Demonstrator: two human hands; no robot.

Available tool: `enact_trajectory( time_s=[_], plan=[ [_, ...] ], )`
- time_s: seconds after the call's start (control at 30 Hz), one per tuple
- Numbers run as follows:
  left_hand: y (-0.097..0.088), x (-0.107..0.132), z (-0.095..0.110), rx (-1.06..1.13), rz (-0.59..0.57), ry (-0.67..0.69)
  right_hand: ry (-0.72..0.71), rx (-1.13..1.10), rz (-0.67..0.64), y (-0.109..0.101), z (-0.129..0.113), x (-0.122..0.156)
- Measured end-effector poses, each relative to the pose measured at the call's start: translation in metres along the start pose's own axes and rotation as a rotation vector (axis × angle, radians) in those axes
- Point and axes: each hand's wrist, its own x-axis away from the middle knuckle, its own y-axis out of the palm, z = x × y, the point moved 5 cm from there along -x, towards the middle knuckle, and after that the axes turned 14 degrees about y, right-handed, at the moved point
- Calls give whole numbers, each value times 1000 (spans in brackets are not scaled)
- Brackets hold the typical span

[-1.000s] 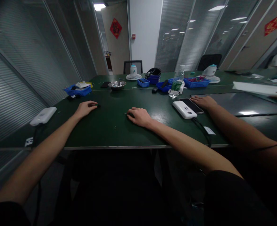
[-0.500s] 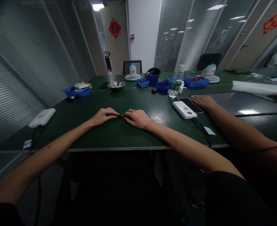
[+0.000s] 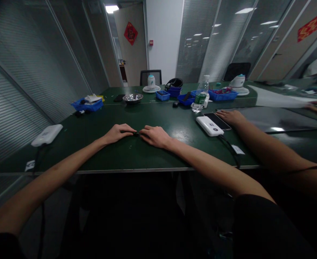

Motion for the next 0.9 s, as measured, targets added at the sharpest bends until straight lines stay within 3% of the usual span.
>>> enact_trajectory(
  time_s=[0.63, 0.9],
  plan=[
    [-2, -1, 4, -44, -2, -36, 85, 14, -37, -6, -10, 0],
    [0, -3, 9, -24, -40, 7, 36, 12, -42, -3, -12, 0]
  ],
)
